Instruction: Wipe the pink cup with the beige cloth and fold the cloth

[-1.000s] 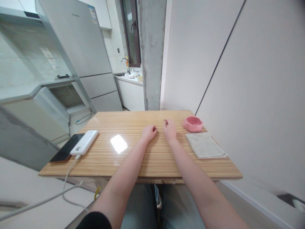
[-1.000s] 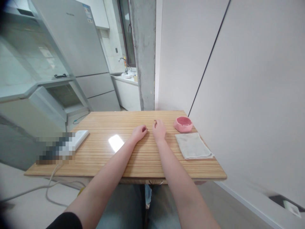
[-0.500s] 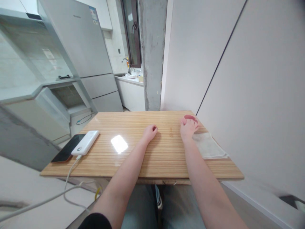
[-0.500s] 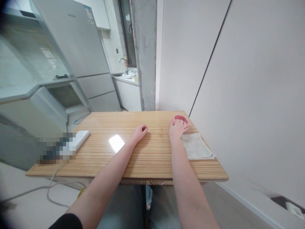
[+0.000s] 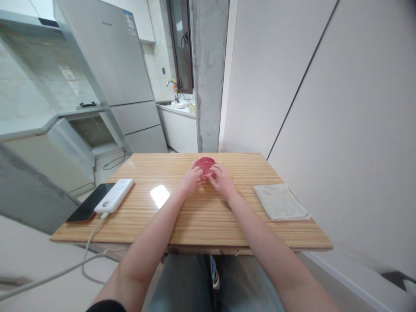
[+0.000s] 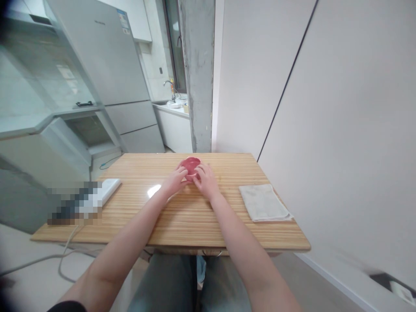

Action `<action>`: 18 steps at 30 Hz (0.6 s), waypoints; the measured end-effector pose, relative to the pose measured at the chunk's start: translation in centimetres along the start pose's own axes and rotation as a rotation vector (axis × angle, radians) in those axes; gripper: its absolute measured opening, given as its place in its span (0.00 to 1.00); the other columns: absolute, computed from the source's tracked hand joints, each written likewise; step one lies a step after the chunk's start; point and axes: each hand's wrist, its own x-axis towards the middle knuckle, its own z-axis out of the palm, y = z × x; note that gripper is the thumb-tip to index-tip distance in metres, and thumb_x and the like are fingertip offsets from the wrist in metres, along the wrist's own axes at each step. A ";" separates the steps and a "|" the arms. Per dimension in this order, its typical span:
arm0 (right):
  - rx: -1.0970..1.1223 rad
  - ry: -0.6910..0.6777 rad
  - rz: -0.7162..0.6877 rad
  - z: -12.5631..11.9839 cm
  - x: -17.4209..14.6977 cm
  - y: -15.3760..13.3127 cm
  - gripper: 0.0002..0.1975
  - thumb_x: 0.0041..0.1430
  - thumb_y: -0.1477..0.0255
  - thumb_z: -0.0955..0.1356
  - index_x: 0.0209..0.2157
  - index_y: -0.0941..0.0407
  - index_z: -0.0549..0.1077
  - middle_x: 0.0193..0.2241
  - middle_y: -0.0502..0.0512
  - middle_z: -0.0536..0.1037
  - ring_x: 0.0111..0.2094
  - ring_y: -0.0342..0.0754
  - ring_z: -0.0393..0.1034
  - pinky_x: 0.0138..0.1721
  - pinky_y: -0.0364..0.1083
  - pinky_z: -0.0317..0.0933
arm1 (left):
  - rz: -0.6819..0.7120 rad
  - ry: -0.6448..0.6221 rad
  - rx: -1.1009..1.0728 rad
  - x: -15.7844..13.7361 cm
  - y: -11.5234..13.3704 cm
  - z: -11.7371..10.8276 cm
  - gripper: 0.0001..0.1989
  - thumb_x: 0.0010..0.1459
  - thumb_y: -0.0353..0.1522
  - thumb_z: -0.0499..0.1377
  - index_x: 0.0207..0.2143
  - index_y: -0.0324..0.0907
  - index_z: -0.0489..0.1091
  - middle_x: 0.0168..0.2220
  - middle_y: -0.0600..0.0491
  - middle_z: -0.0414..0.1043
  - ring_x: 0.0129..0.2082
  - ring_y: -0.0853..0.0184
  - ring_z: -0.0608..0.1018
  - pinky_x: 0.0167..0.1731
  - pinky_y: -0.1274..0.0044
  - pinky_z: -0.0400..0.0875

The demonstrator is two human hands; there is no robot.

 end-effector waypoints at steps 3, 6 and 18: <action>0.015 0.084 0.161 -0.2 -0.4 0.9 0.19 0.62 0.65 0.62 0.53 0.55 0.65 0.54 0.62 0.66 0.58 0.54 0.57 0.61 0.58 0.51 | -0.310 0.173 0.070 -1.8 -2.2 -1.8 0.07 0.52 0.33 0.62 0.31 0.41 0.65 0.45 0.46 0.66 0.57 0.58 0.63 0.62 0.64 0.55; 0.007 0.087 0.297 -0.1 -0.7 2.1 0.18 0.63 0.67 0.59 0.52 0.56 0.66 0.50 0.63 0.69 0.55 0.54 0.60 0.58 0.57 0.54 | -0.604 0.338 0.168 -4.0 -4.6 -3.7 0.07 0.54 0.31 0.59 0.35 0.40 0.66 0.51 0.43 0.61 0.61 0.53 0.56 0.60 0.60 0.54; 0.042 0.114 0.342 0.5 -1.0 3.4 0.14 0.62 0.66 0.60 0.43 0.58 0.70 0.44 0.61 0.73 0.50 0.53 0.64 0.55 0.52 0.57 | -1.099 0.512 0.311 -7.7 -5.8 -4.5 0.16 0.56 0.34 0.57 0.42 0.30 0.68 0.58 0.34 0.52 0.62 0.39 0.46 0.58 0.50 0.41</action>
